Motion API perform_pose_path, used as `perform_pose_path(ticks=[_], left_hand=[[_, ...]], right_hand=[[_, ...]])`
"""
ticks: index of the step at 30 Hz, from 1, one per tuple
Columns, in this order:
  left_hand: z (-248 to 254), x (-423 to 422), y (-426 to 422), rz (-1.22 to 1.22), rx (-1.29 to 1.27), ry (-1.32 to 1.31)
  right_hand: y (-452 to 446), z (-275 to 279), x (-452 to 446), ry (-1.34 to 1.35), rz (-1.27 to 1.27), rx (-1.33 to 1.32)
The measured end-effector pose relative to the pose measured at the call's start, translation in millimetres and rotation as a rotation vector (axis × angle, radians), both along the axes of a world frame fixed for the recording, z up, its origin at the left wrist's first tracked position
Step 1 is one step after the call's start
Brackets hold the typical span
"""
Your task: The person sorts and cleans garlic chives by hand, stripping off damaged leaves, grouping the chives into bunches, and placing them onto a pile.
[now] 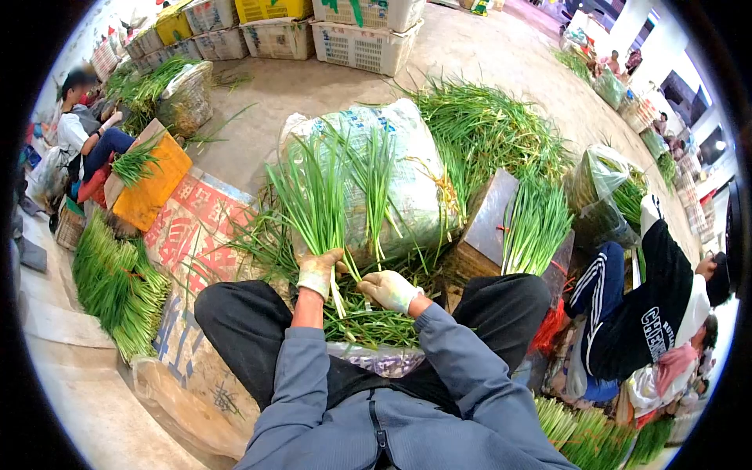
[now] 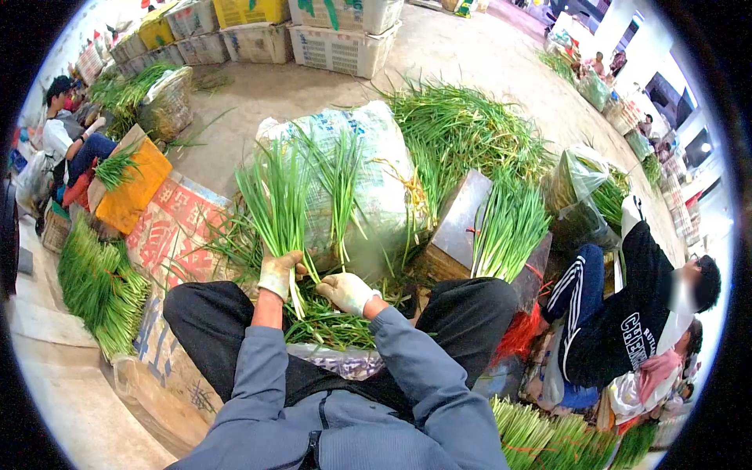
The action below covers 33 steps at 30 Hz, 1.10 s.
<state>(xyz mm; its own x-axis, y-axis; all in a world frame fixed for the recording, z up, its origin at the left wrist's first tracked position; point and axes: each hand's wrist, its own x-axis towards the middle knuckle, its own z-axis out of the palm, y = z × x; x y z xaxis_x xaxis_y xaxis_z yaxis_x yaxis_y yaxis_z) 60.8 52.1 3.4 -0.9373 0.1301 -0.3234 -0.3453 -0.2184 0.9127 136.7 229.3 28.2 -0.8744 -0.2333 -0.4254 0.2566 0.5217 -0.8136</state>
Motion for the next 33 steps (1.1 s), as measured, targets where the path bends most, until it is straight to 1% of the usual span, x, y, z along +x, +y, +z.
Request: perform_pose_path(ticks=[1,2,4,5,6,7,8,9,10,12,14,15,16,18,19,20,21,22,24,25,26,27,28,30,31,32,33], left_hand=[[-5.9,-4.0,0.1,0.045,-0.045,0.104],[-11.8,-5.4,-0.6,0.048,-0.043,0.099],[-23.1,-10.2,-2.4,0.039,-0.296,0.044],[-28.4,-12.5,-5.5,0.010,-0.233,0.001],[-34.5,-14.8,-4.9,0.011,-0.229,0.000],[-35.1,-15.8,-3.6,-0.041,-0.303,-0.015],[-35.2,-17.2,-3.0,-0.093,-0.377,-0.029],[-35.0,-18.4,-0.8,-0.218,-0.525,-0.029],[-31.8,-10.9,3.9,-0.167,-0.383,0.008],[-22.9,-5.8,6.6,-0.101,-0.296,0.022],[-30.1,-12.6,0.6,-0.066,-0.325,0.027],[-34.1,-15.9,-2.1,-0.030,-0.353,0.032],[-21.9,-15.3,-3.3,0.004,-0.328,-0.009],[-24.2,-22.4,-11.5,-0.015,-0.285,-0.119],[-12.7,-20.6,-10.2,-0.003,-0.217,-0.108],[-17.1,-17.2,-13.2,-0.019,0.049,-0.078],[-13.2,-15.1,-11.8,-0.024,0.073,-0.068],[-2.0,-11.6,-9.2,-0.026,0.099,-0.058],[13.1,-4.2,-4.3,-0.054,0.130,-0.092],[16.0,-1.4,-3.5,-0.081,0.156,-0.127],[3.1,-4.4,-6.2,-0.172,0.223,-0.162],[-0.5,-3.3,-8.7,-0.169,0.210,-0.166],[4.7,-2.8,-9.0,-0.167,0.200,-0.170],[6.0,-5.7,-7.4,-0.022,0.213,-0.092],[-6.7,-11.1,-12.4,0.028,0.219,-0.070],[-6.7,-16.7,-21.0,0.038,0.208,-0.101],[-8.4,-20.7,-23.0,0.137,0.244,-0.129]], right_hand=[[2.3,-3.5,2.0,0.085,0.039,0.055],[3.8,-6.7,3.3,0.169,0.079,0.108],[4.2,-9.5,4.0,0.146,0.078,0.132],[4.0,-8.9,5.5,0.168,0.069,0.138],[3.6,-8.8,7.6,0.189,0.059,0.144],[0.2,-9.7,6.7,0.270,0.052,0.182],[-1.8,-10.1,5.9,0.268,0.053,0.183],[-3.2,-10.2,4.2,0.276,0.053,0.187],[-4.3,-9.3,3.0,0.284,0.051,0.191],[-2.9,-21.0,0.6,0.268,0.074,0.189],[0.4,-30.4,4.2,0.114,-0.294,-0.063],[7.3,-34.0,3.1,0.066,-0.396,-0.111],[15.1,-37.8,1.5,-0.039,-0.492,-0.141],[27.6,-46.3,2.7,-0.112,-0.347,0.048],[28.2,-47.6,1.3,-0.124,-0.102,0.225],[26.8,-50.5,2.3,-0.135,0.142,0.397],[21.5,-53.5,3.6,0.002,0.081,0.446],[14.2,-47.5,2.6,0.120,-0.047,0.424],[-4.6,-43.7,-6.9,0.413,-0.189,0.179],[-11.8,-44.6,-11.4,0.409,-0.192,-0.049],[-18.2,-44.4,-15.6,0.405,-0.193,-0.278],[-24.8,-43.2,-14.2,0.239,-0.260,-0.555],[-28.1,-43.6,-14.8,0.270,-0.274,-0.511],[-17.7,-42.3,-3.6,0.080,-0.261,-0.298],[-10.7,-58.6,2.6,0.018,-0.169,-0.214],[-3.6,-69.9,10.6,-0.066,0.002,-0.148],[5.7,-81.2,12.9,-0.194,0.277,0.072]])
